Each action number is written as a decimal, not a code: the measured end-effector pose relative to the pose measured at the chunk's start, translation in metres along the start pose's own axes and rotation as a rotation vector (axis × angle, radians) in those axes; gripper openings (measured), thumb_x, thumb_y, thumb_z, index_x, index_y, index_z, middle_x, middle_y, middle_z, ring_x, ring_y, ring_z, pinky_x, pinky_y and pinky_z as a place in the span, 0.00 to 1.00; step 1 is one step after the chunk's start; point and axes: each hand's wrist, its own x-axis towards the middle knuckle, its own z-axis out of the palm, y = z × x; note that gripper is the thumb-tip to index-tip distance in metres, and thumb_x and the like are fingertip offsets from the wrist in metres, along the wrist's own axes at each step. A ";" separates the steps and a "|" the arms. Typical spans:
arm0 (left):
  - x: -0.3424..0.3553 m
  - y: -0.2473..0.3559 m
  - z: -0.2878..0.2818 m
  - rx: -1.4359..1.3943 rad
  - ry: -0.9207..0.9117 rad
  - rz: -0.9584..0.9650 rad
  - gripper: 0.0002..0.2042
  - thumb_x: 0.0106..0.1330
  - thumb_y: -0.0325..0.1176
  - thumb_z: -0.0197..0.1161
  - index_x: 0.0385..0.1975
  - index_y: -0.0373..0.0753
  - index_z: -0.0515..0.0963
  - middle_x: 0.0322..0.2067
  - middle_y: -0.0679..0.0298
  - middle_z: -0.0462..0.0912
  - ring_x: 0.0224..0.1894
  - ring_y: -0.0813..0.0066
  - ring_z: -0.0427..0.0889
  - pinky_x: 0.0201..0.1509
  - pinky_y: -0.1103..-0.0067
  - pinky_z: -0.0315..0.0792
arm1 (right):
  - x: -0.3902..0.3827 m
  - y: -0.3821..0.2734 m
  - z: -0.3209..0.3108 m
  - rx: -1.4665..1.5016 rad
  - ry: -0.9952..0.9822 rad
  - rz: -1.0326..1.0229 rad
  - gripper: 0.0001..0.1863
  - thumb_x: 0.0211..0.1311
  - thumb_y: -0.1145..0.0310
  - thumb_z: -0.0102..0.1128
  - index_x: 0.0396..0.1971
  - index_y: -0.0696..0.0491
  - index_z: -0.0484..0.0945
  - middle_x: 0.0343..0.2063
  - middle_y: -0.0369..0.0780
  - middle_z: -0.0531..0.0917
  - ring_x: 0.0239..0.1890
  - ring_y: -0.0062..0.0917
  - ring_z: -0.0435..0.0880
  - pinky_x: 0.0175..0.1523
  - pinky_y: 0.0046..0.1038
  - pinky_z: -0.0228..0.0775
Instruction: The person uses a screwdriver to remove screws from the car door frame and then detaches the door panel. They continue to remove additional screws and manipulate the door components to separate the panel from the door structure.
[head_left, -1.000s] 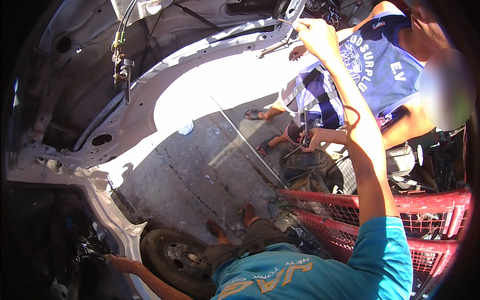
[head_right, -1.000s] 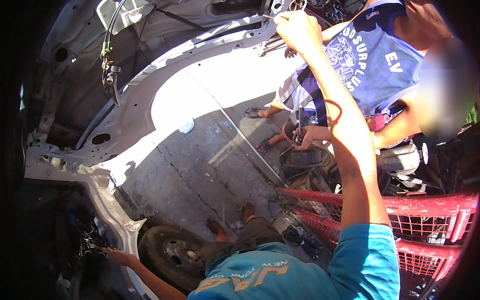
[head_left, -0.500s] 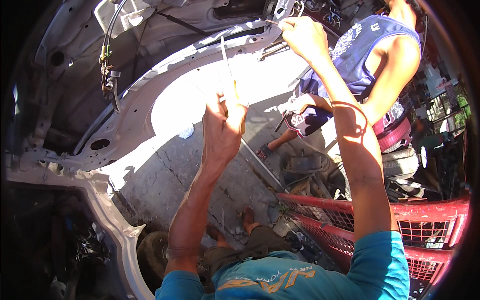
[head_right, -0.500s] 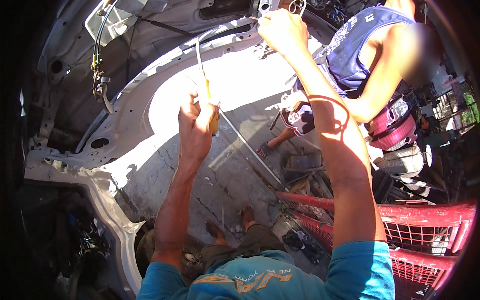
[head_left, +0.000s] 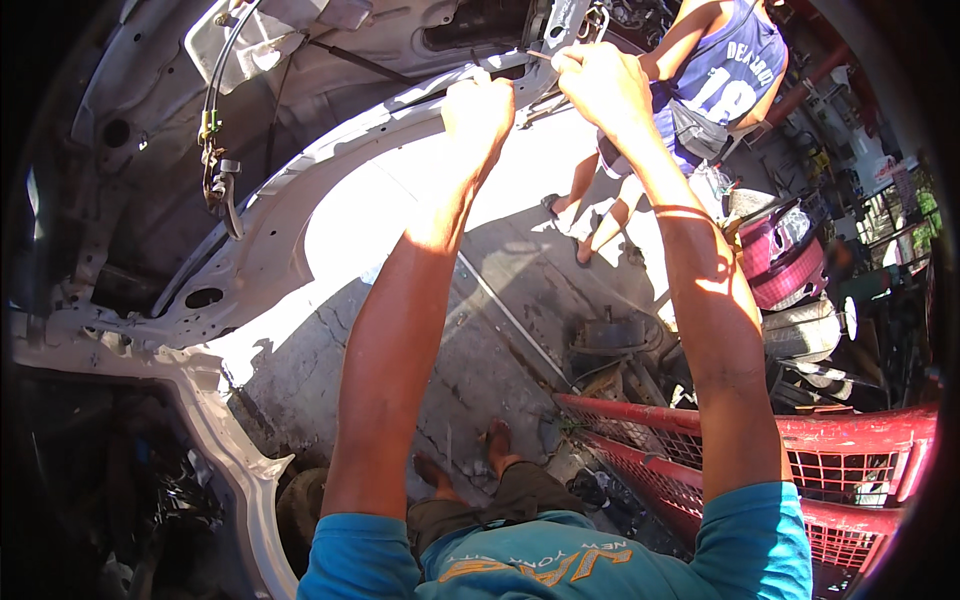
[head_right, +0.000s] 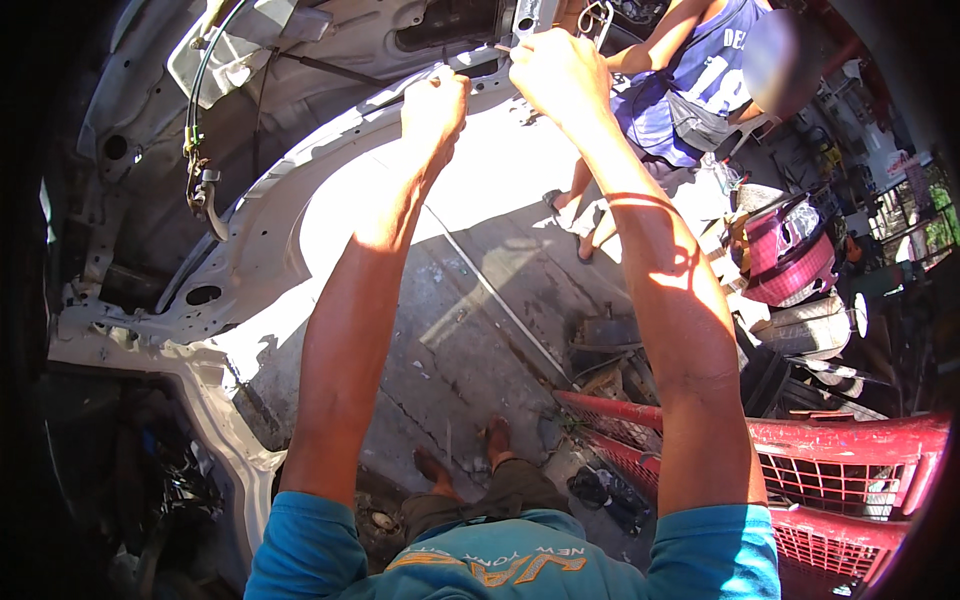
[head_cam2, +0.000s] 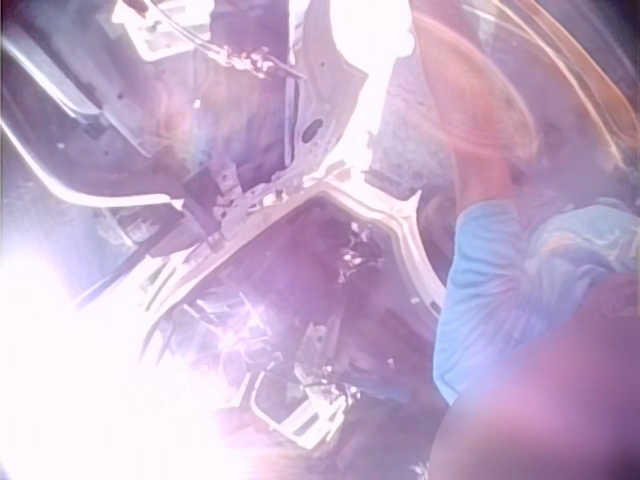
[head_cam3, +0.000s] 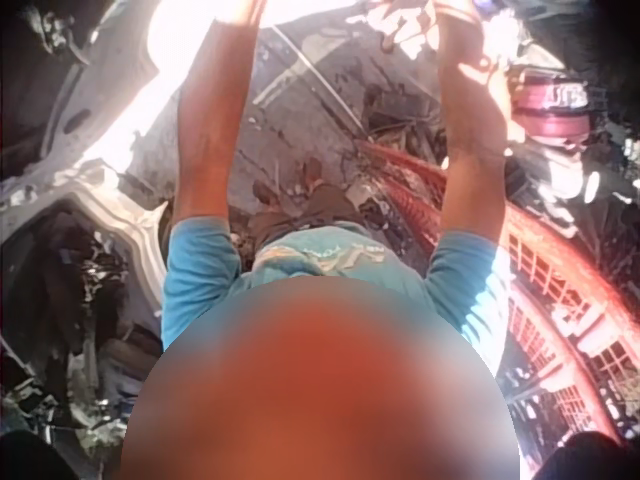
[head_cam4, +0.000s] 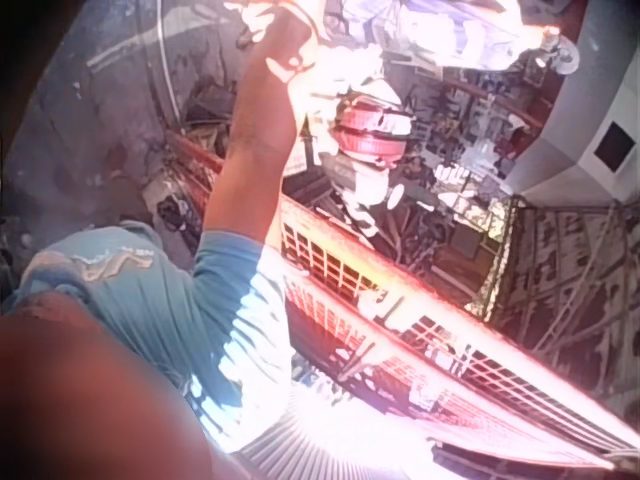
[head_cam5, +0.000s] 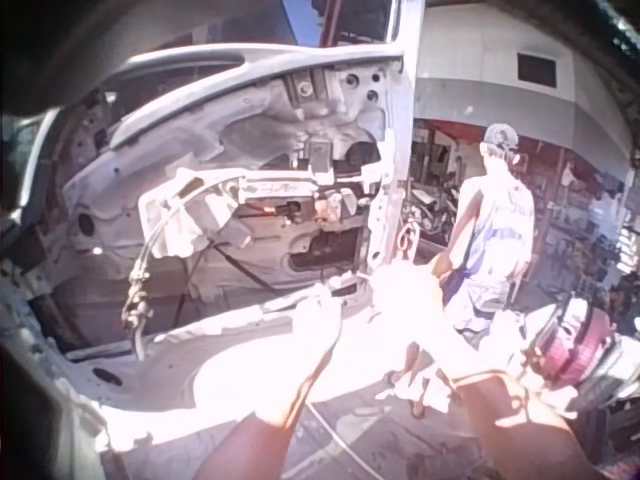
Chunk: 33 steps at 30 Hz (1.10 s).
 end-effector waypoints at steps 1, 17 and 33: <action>-0.002 0.004 0.000 0.016 -0.011 -0.030 0.17 0.67 0.39 0.57 0.33 0.26 0.79 0.25 0.52 0.81 0.25 0.68 0.79 0.32 0.71 0.73 | -0.001 0.001 0.000 0.002 -0.006 0.005 0.16 0.63 0.55 0.58 0.41 0.48 0.88 0.34 0.48 0.87 0.41 0.47 0.87 0.50 0.42 0.77; 0.011 0.004 0.016 0.511 -0.045 0.206 0.06 0.63 0.26 0.61 0.35 0.34 0.83 0.37 0.50 0.84 0.43 0.53 0.85 0.48 0.65 0.79 | -0.002 -0.003 -0.005 0.064 0.005 0.075 0.14 0.61 0.59 0.57 0.31 0.53 0.85 0.31 0.48 0.86 0.38 0.48 0.86 0.47 0.45 0.77; 0.021 0.006 0.011 -0.083 -0.003 -0.118 0.13 0.60 0.32 0.55 0.25 0.26 0.77 0.30 0.39 0.83 0.38 0.45 0.85 0.49 0.61 0.75 | -0.002 -0.008 -0.007 0.053 -0.023 0.139 0.15 0.63 0.57 0.59 0.42 0.46 0.88 0.32 0.46 0.88 0.39 0.44 0.88 0.48 0.38 0.77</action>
